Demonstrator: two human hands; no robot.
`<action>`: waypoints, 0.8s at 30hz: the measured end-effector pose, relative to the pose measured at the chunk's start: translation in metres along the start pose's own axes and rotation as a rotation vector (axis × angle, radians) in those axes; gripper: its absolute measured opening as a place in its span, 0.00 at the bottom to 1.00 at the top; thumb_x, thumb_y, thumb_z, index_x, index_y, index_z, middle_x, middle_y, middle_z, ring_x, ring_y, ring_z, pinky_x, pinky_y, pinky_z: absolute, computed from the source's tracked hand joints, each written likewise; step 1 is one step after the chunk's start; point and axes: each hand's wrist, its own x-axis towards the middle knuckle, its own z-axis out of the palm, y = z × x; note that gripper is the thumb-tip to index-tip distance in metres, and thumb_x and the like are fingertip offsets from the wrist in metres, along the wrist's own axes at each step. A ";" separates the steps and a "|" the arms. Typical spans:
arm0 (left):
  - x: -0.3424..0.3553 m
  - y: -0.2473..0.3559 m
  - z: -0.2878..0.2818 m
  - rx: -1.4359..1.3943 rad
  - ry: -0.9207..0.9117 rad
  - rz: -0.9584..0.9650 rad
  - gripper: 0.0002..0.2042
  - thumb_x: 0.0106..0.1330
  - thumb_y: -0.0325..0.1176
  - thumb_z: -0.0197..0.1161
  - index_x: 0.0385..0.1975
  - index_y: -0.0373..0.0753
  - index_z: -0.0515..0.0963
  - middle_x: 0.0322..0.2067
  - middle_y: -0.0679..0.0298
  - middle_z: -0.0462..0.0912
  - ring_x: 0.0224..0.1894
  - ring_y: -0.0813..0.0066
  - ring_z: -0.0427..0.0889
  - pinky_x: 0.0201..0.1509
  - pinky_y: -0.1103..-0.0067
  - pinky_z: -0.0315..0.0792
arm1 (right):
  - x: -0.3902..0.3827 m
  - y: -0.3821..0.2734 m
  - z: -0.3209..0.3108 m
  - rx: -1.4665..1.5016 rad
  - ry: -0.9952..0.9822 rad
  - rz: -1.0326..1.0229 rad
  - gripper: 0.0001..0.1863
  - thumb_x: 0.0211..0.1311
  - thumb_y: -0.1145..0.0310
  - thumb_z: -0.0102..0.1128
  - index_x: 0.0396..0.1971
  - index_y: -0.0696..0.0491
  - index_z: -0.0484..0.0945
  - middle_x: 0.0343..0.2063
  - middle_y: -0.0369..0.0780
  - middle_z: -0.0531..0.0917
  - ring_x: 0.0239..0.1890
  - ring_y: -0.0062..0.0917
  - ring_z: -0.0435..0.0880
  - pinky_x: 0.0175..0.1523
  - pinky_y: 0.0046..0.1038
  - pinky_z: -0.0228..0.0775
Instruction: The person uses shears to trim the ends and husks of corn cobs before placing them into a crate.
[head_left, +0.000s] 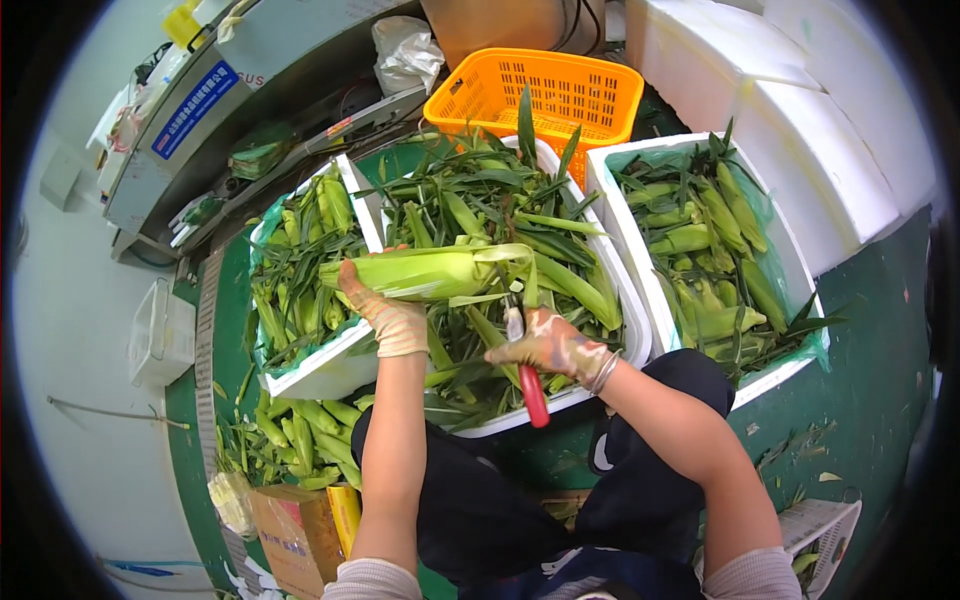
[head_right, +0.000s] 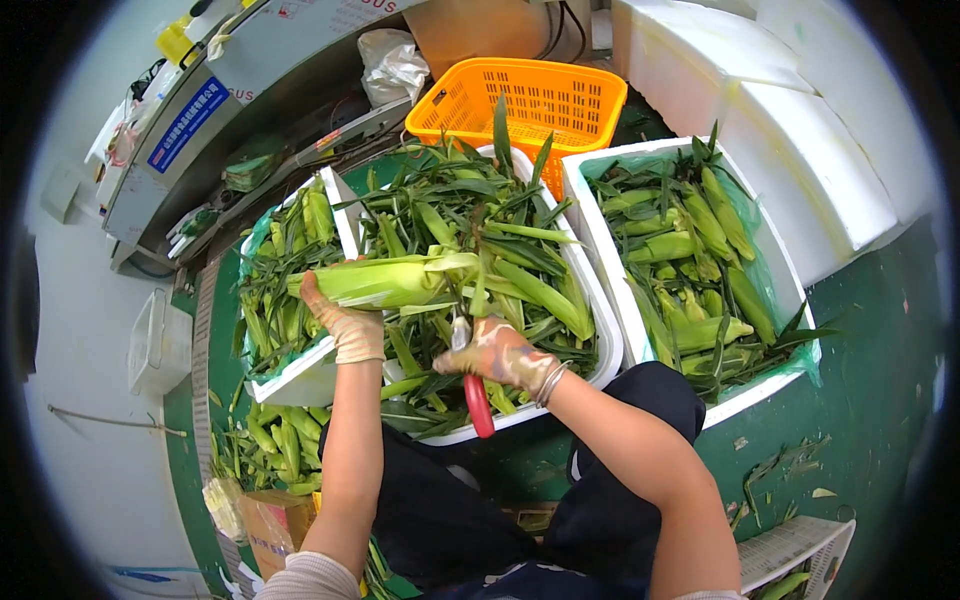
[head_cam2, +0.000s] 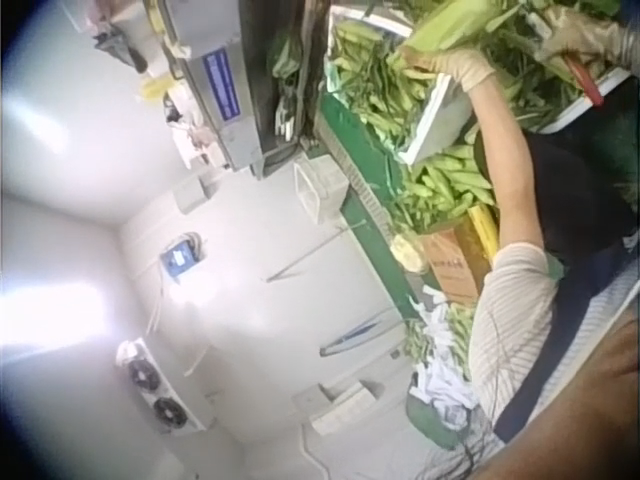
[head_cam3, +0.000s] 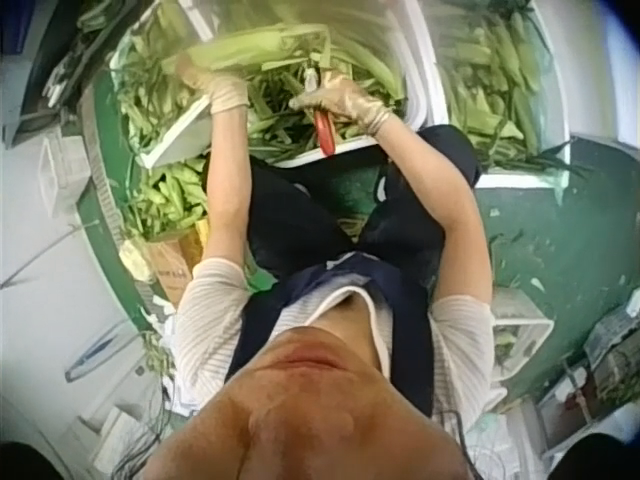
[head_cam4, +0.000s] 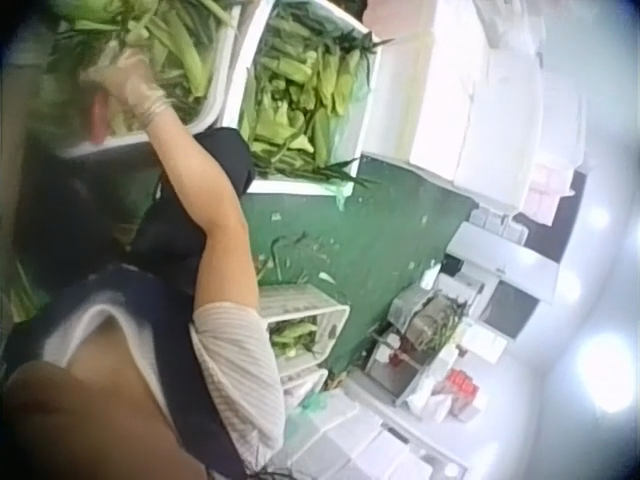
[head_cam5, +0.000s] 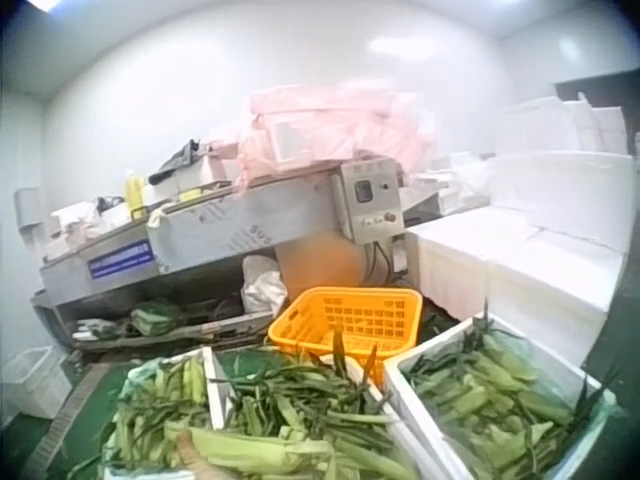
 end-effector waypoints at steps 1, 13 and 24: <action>-0.001 -0.003 -0.003 0.000 0.004 -0.008 0.26 0.51 0.59 0.61 0.34 0.40 0.72 0.32 0.58 0.78 0.38 0.59 0.77 0.54 0.62 0.66 | -0.002 -0.002 0.003 -0.348 0.087 0.037 0.16 0.52 0.57 0.64 0.34 0.54 0.80 0.32 0.46 0.77 0.35 0.35 0.77 0.44 0.33 0.71; 0.047 0.018 -0.047 0.328 0.167 -0.358 0.26 0.54 0.54 0.59 0.45 0.41 0.72 0.46 0.53 0.77 0.45 0.55 0.76 0.51 0.57 0.69 | 0.003 0.011 0.024 -0.665 0.268 -0.158 0.17 0.56 0.65 0.52 0.37 0.64 0.68 0.20 0.52 0.78 0.23 0.46 0.79 0.32 0.40 0.73; 0.008 0.016 0.006 0.222 -0.095 -0.274 0.25 0.50 0.55 0.68 0.29 0.36 0.73 0.26 0.55 0.78 0.30 0.59 0.79 0.40 0.67 0.76 | 0.018 -0.003 0.011 0.143 0.204 -0.098 0.31 0.49 0.50 0.70 0.38 0.61 0.68 0.28 0.43 0.79 0.33 0.29 0.79 0.40 0.30 0.72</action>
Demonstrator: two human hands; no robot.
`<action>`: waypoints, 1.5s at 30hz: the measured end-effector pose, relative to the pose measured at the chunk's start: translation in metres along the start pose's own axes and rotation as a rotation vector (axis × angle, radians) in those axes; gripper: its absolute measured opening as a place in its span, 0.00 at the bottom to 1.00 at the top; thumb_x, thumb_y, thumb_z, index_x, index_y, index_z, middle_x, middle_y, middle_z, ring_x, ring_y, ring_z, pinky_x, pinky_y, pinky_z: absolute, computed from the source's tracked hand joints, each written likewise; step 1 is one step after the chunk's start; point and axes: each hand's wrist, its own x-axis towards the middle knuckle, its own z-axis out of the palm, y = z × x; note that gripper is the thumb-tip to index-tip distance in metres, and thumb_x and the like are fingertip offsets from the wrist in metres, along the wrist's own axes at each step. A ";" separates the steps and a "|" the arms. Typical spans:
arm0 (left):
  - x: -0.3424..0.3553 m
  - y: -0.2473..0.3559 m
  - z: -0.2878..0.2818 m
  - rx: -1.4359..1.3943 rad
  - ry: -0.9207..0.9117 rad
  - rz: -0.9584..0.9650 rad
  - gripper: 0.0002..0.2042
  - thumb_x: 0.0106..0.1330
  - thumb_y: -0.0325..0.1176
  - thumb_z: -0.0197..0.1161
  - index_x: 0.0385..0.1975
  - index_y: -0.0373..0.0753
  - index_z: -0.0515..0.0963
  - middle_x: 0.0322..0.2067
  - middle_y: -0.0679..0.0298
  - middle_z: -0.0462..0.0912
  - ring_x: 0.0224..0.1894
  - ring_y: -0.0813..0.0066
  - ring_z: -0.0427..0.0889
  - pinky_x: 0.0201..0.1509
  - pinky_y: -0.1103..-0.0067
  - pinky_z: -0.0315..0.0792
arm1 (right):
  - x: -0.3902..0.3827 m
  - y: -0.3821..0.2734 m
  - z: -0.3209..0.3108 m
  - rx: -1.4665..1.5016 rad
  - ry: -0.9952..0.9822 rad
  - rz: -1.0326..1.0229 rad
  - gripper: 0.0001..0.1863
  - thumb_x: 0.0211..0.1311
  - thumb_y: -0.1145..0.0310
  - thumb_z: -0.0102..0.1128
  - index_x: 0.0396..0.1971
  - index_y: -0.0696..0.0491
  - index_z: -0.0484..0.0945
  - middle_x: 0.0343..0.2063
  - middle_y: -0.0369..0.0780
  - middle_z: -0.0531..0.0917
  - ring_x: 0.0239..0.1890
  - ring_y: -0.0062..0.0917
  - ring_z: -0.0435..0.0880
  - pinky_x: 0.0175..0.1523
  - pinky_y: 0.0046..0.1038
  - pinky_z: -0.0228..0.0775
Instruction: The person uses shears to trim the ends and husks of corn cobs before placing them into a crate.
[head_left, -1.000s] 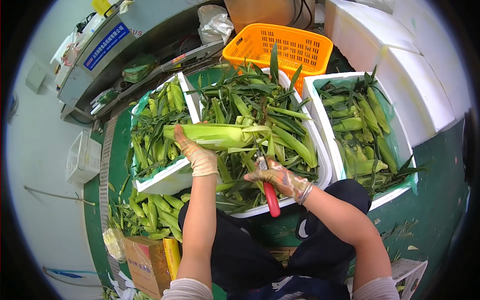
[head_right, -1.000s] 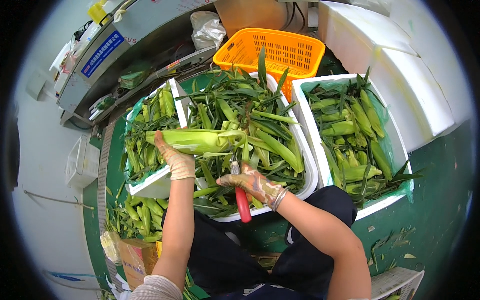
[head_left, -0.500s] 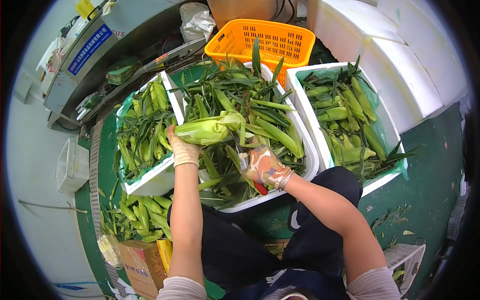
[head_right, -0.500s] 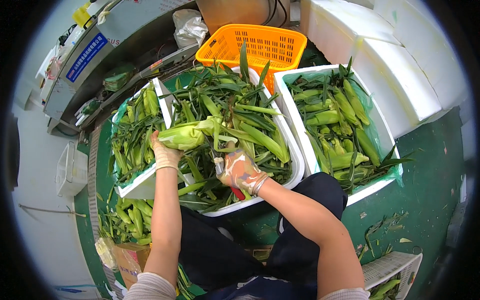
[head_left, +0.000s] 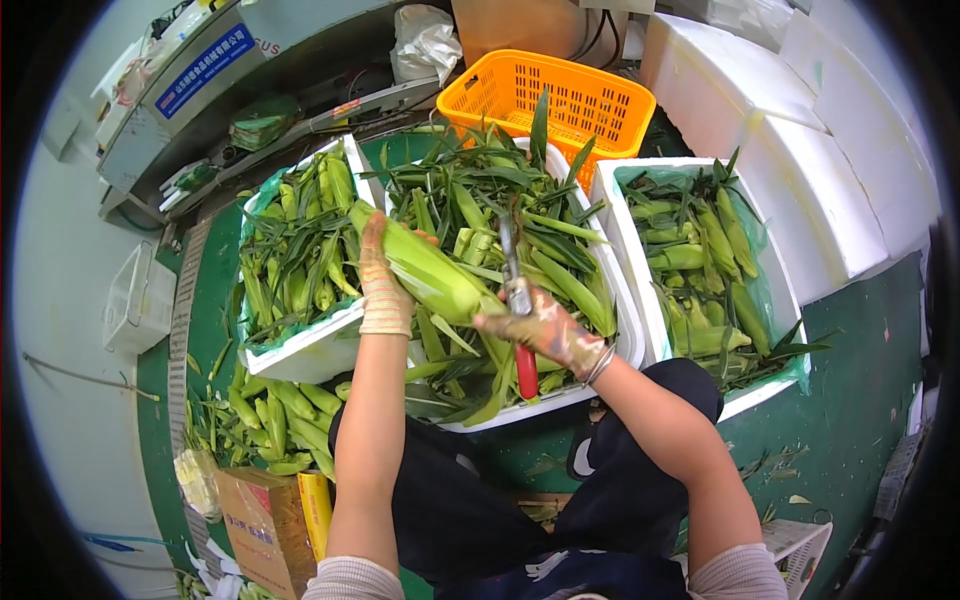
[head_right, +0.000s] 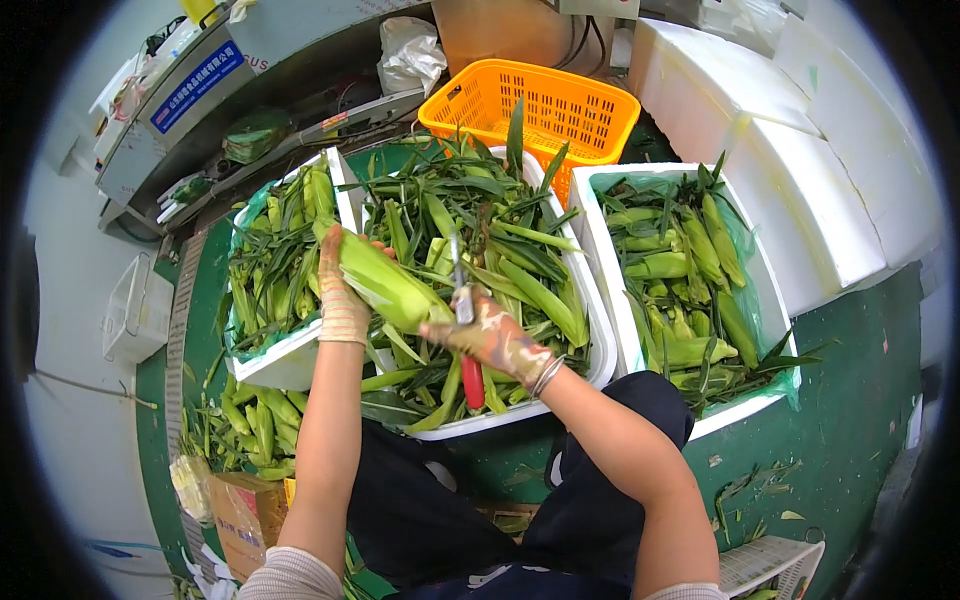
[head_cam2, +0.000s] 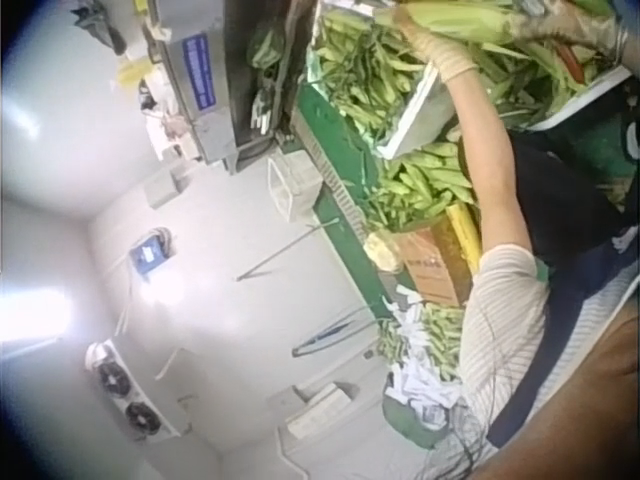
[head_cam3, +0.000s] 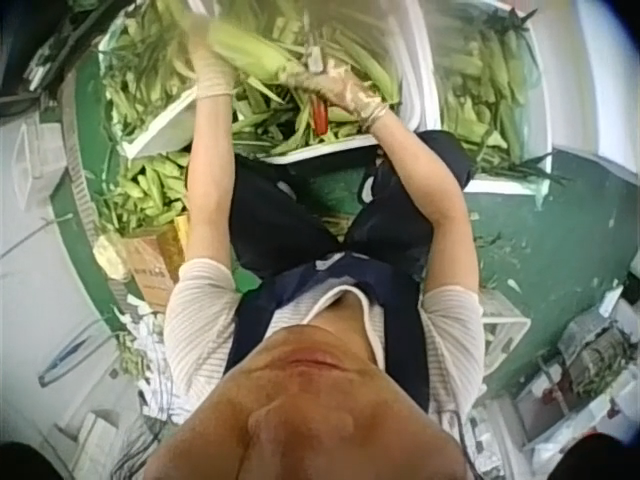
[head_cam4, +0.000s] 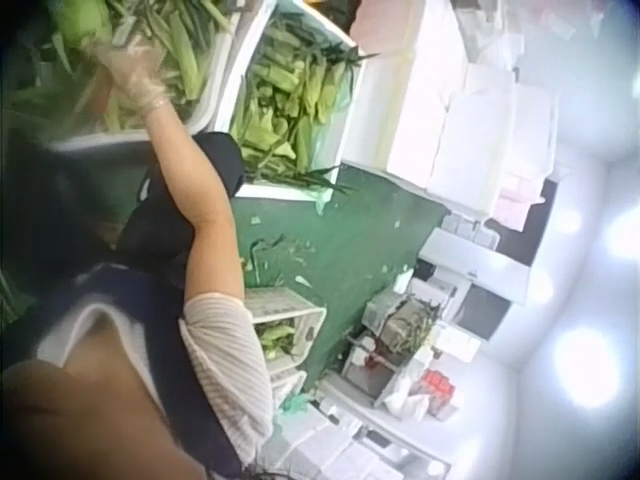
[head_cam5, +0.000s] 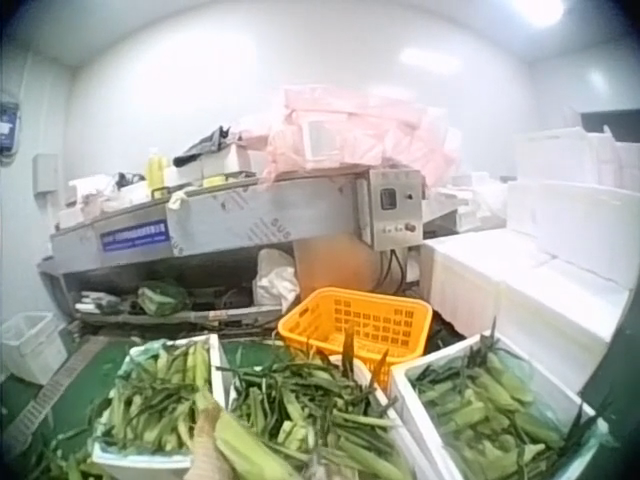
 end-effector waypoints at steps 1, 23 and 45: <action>-0.005 0.000 0.005 0.030 -0.025 -0.011 0.25 0.50 0.55 0.68 0.30 0.35 0.73 0.26 0.56 0.78 0.30 0.59 0.80 0.40 0.68 0.76 | -0.007 -0.008 0.003 -0.135 -0.003 -0.054 0.30 0.49 0.53 0.70 0.38 0.61 0.66 0.27 0.44 0.79 0.33 0.31 0.79 0.39 0.31 0.72; 0.004 -0.035 -0.019 0.143 -0.022 -0.337 0.16 0.58 0.42 0.58 0.38 0.36 0.73 0.27 0.56 0.79 0.28 0.62 0.79 0.34 0.70 0.77 | -0.028 -0.020 -0.007 -0.596 -0.179 -0.654 0.23 0.47 0.64 0.70 0.35 0.54 0.64 0.19 0.41 0.77 0.21 0.38 0.78 0.26 0.30 0.68; 0.031 0.032 -0.042 -0.197 0.377 0.203 0.27 0.54 0.51 0.65 0.49 0.40 0.71 0.49 0.57 0.75 0.51 0.58 0.72 0.59 0.59 0.64 | -0.030 -0.009 -0.039 -0.542 0.011 0.136 0.51 0.44 0.44 0.67 0.57 0.68 0.56 0.44 0.58 0.77 0.47 0.45 0.79 0.52 0.33 0.71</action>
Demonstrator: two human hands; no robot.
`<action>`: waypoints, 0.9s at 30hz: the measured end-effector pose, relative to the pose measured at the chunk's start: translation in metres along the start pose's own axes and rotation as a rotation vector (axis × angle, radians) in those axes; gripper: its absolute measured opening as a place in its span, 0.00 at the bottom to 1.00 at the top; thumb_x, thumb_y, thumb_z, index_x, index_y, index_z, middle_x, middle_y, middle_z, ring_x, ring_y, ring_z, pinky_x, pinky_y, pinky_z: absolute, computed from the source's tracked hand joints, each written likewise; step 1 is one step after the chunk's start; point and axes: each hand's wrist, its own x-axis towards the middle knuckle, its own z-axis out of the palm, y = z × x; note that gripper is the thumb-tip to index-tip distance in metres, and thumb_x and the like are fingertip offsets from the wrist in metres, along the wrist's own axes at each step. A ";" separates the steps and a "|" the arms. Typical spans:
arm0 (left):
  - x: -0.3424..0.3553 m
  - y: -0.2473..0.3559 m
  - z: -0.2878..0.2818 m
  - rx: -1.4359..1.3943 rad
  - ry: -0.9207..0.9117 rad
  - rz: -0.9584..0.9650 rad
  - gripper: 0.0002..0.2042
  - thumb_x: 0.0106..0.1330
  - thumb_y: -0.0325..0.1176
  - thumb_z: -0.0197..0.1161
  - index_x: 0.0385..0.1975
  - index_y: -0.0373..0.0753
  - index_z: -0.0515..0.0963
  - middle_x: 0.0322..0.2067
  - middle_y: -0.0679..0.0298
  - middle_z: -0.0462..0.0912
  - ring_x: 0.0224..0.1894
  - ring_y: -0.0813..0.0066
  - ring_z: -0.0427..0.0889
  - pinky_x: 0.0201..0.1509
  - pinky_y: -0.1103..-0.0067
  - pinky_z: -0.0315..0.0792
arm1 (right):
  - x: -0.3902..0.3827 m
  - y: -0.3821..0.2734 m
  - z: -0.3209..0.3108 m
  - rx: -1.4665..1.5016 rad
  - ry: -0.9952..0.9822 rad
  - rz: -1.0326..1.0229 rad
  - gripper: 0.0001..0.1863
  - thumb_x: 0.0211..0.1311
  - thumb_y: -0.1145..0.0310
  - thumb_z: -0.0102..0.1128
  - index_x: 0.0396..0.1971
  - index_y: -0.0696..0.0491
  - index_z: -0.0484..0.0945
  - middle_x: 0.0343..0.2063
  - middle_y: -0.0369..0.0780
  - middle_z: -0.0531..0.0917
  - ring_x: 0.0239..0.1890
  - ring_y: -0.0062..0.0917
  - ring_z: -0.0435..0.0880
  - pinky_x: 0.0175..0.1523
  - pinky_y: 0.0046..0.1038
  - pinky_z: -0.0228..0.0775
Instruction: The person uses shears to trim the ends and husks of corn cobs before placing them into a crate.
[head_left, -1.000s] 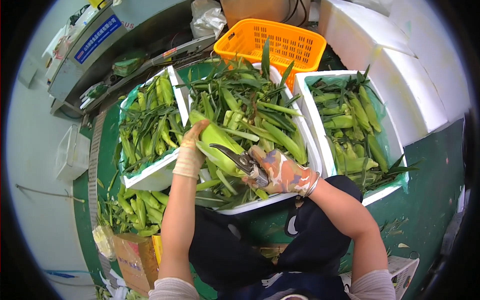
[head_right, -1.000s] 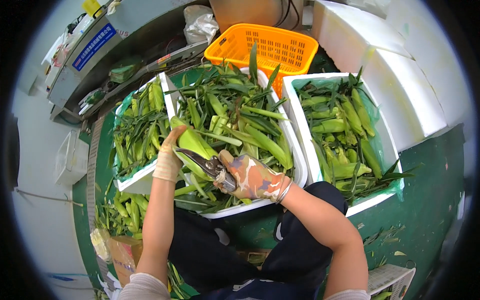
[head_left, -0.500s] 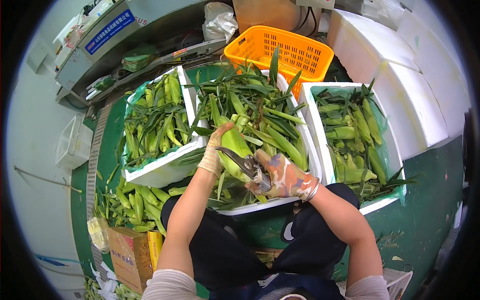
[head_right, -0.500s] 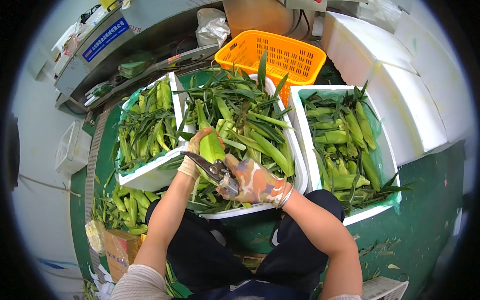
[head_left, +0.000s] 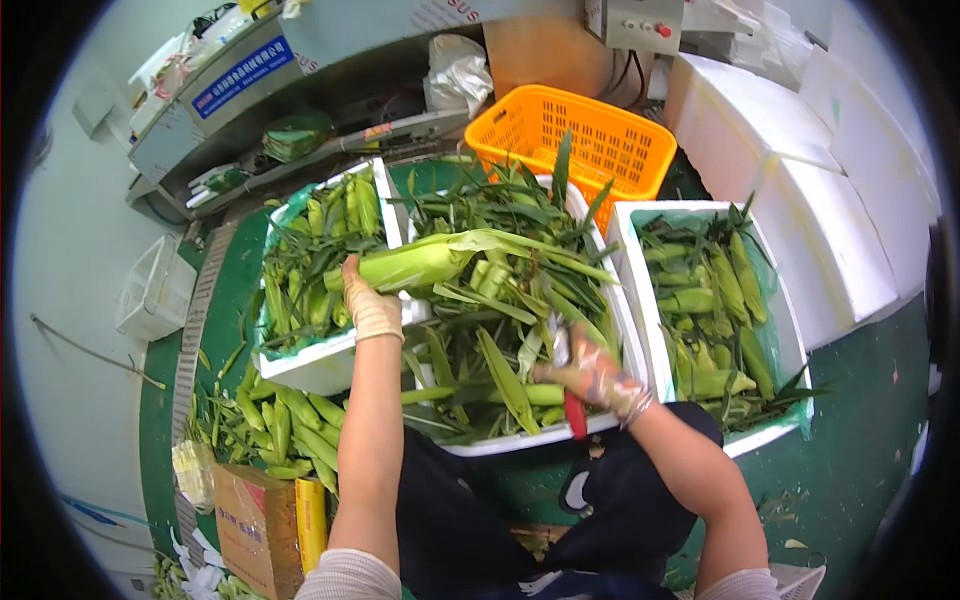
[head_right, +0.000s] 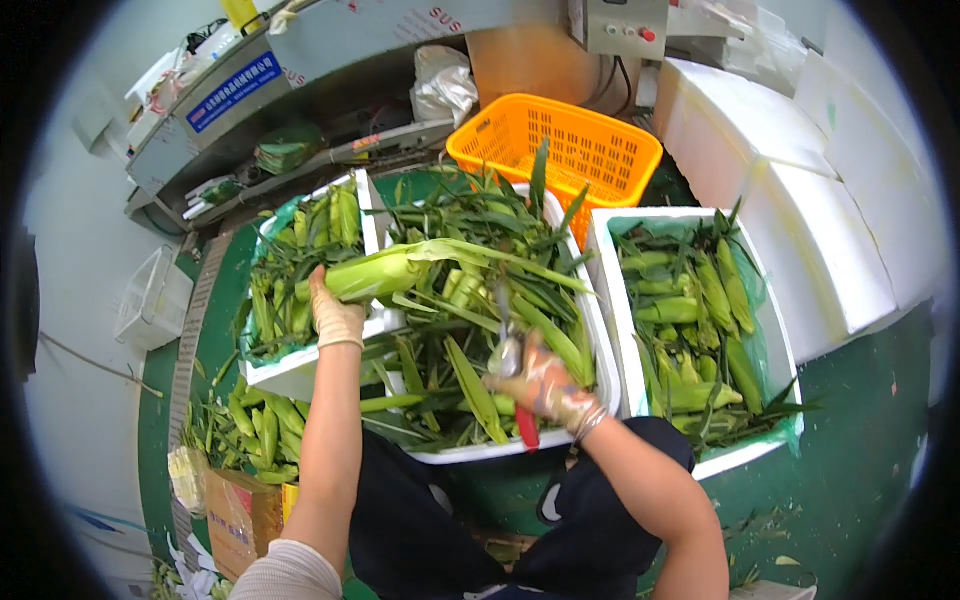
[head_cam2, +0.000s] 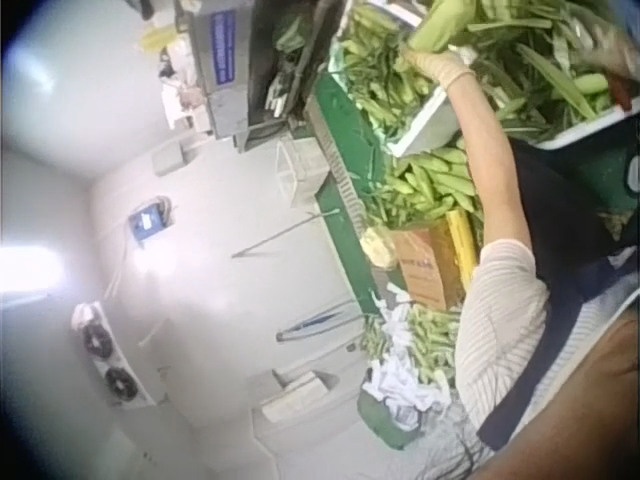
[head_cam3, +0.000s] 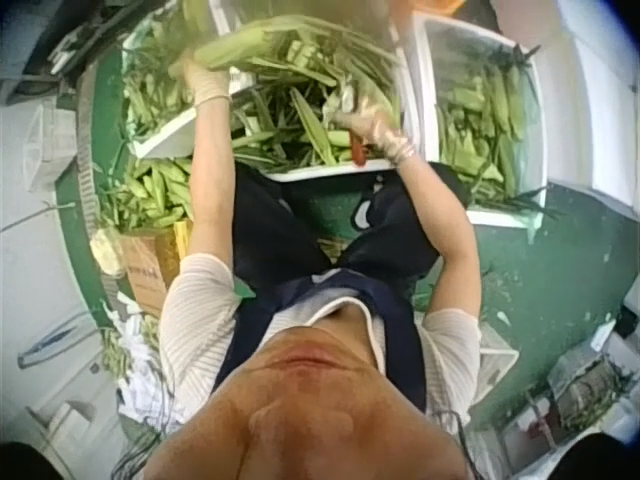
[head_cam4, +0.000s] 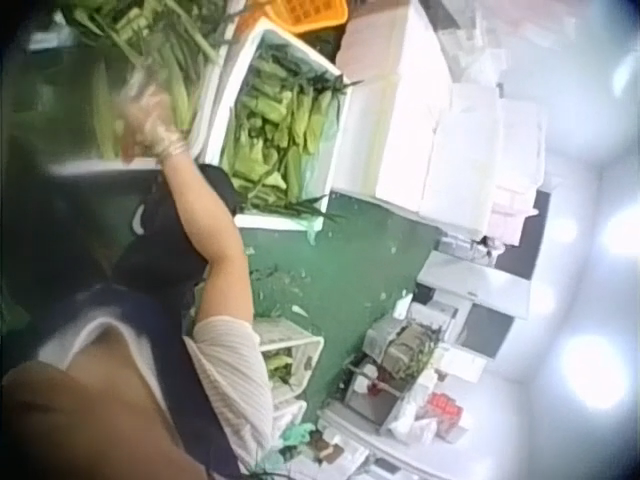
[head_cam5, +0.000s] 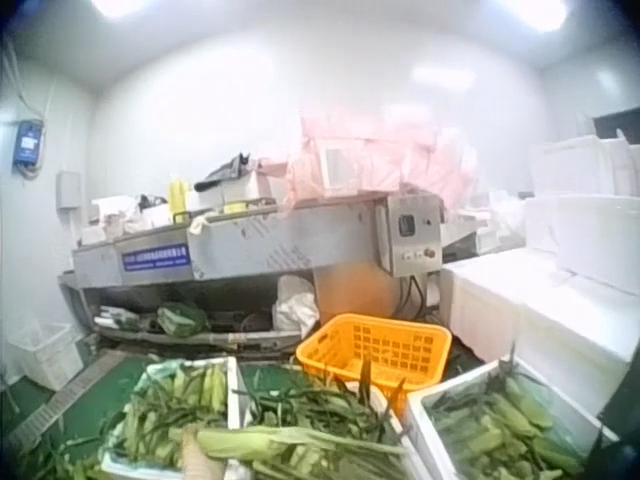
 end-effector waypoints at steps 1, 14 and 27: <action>0.001 0.007 0.002 -0.097 -0.022 -0.001 0.26 0.55 0.51 0.64 0.48 0.42 0.72 0.50 0.57 0.75 0.50 0.58 0.73 0.57 0.57 0.66 | -0.001 0.000 0.014 0.102 -0.120 -0.015 0.53 0.43 0.43 0.68 0.57 0.69 0.55 0.45 0.58 0.76 0.48 0.45 0.78 0.53 0.32 0.70; -0.017 -0.008 -0.009 0.033 -0.191 0.332 0.23 0.56 0.47 0.68 0.45 0.39 0.74 0.43 0.57 0.78 0.45 0.64 0.77 0.53 0.66 0.71 | 0.047 -0.020 0.036 0.617 -0.407 0.012 0.57 0.40 0.44 0.70 0.60 0.71 0.54 0.53 0.54 0.72 0.56 0.36 0.72 0.58 0.27 0.65; 0.042 -0.039 -0.074 -1.626 -0.992 -1.071 0.30 0.65 0.25 0.46 0.69 0.45 0.52 0.14 0.82 0.56 0.10 0.92 0.54 0.12 0.88 0.47 | 0.063 -0.016 0.042 0.856 -0.138 -0.068 0.22 0.46 0.53 0.65 0.34 0.56 0.77 0.35 0.39 0.79 0.37 0.24 0.74 0.42 0.28 0.66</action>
